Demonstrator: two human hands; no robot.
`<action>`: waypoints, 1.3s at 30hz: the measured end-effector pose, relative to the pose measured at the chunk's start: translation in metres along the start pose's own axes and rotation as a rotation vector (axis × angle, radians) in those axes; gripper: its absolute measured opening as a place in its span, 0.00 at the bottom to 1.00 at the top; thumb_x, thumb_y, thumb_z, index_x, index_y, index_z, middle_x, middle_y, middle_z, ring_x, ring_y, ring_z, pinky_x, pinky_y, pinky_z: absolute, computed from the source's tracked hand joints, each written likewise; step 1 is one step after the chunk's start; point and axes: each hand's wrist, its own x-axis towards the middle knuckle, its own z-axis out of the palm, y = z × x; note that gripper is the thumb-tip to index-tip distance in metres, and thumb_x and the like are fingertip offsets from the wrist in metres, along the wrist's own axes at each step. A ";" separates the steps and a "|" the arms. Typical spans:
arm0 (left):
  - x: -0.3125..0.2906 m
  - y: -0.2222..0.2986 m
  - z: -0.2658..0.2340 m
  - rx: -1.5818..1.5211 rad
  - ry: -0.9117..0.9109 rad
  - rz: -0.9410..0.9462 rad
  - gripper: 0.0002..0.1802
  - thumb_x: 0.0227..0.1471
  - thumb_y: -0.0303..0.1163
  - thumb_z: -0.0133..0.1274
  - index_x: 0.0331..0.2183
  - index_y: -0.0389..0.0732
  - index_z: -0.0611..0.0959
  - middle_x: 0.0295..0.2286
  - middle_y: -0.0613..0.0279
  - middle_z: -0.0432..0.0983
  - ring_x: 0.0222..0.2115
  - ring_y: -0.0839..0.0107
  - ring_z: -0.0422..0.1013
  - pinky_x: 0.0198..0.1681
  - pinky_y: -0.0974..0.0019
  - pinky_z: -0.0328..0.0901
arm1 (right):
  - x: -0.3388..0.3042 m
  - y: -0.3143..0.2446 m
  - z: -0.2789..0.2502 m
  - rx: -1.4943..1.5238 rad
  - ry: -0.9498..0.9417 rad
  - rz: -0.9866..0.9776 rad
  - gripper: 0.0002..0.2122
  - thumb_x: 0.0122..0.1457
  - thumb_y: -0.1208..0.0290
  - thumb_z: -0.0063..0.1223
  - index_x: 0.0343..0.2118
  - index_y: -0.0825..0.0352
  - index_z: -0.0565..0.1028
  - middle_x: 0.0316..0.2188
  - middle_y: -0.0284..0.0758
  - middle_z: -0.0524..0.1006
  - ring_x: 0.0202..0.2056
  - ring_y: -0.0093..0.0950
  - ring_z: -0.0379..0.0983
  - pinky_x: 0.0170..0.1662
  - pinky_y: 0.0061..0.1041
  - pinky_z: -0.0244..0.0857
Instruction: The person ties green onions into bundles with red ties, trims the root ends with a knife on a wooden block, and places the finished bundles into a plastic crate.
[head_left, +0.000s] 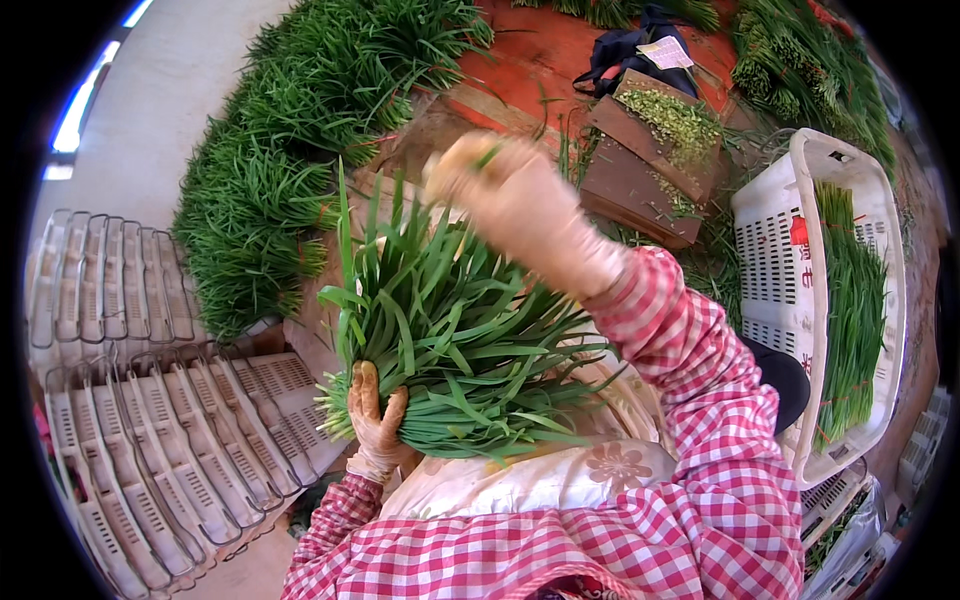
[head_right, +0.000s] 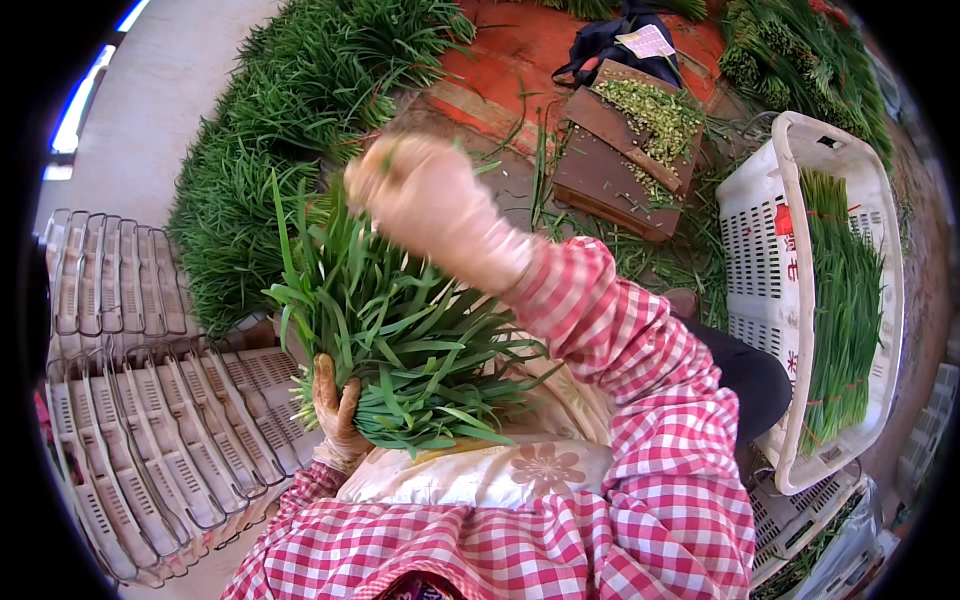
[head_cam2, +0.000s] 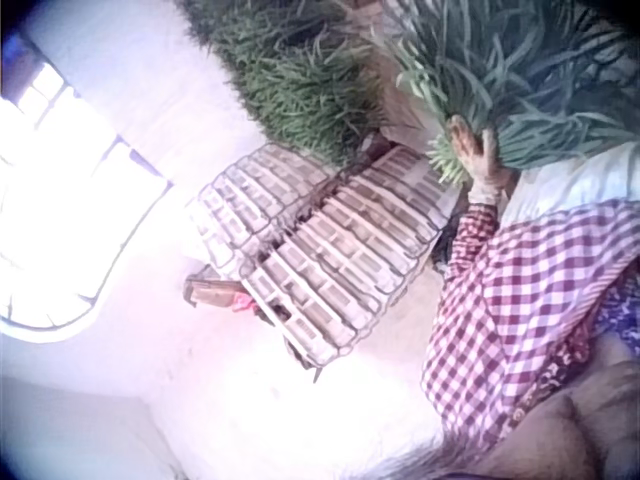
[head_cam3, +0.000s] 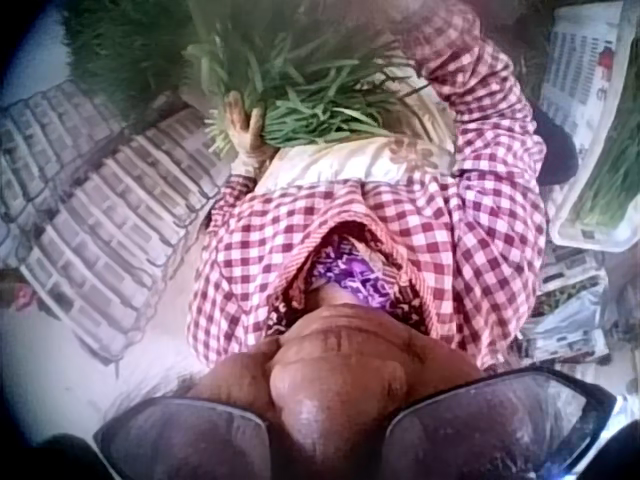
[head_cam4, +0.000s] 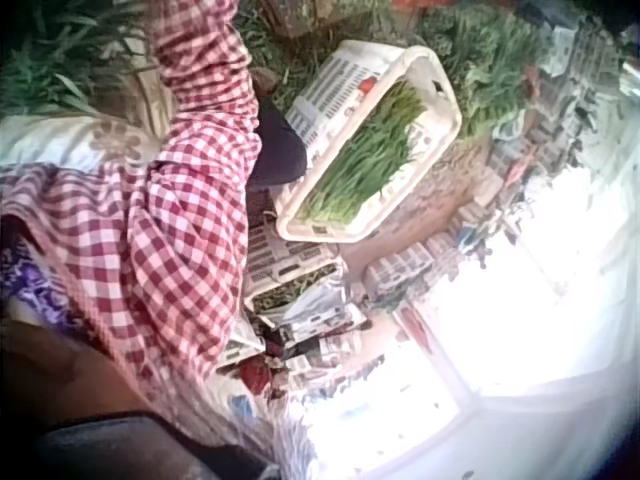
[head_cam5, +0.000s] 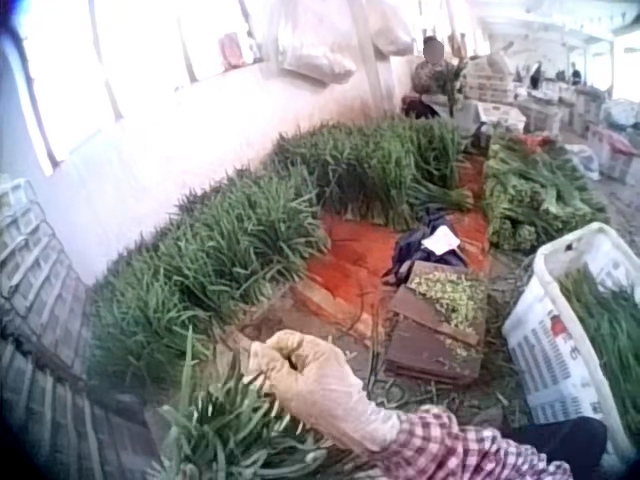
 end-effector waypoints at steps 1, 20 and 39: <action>0.001 0.002 -0.002 -0.001 0.003 -0.004 0.33 0.33 0.40 0.63 0.45 0.45 0.74 0.58 0.38 0.49 0.56 0.37 0.52 0.51 0.41 0.54 | 0.004 0.002 -0.005 0.339 0.087 0.171 0.09 0.55 0.64 0.51 0.27 0.64 0.75 0.18 0.27 0.70 0.23 0.21 0.67 0.29 0.25 0.60; 0.010 0.007 -0.002 0.015 0.027 0.011 0.36 0.31 0.42 0.65 0.46 0.45 0.73 0.58 0.38 0.50 0.55 0.36 0.54 0.51 0.41 0.54 | 0.001 -0.023 -0.030 -0.338 -0.471 0.418 0.16 0.54 0.57 0.55 0.32 0.68 0.77 0.22 0.33 0.76 0.25 0.24 0.69 0.32 0.25 0.65; 0.020 0.015 -0.008 -0.051 -0.036 -0.060 0.39 0.31 0.37 0.64 0.50 0.42 0.72 0.57 0.36 0.52 0.56 0.39 0.54 0.54 0.46 0.53 | -0.012 0.009 -0.045 0.311 -0.299 0.317 0.14 0.58 0.58 0.52 0.30 0.65 0.80 0.27 0.24 0.77 0.31 0.12 0.65 0.36 0.11 0.56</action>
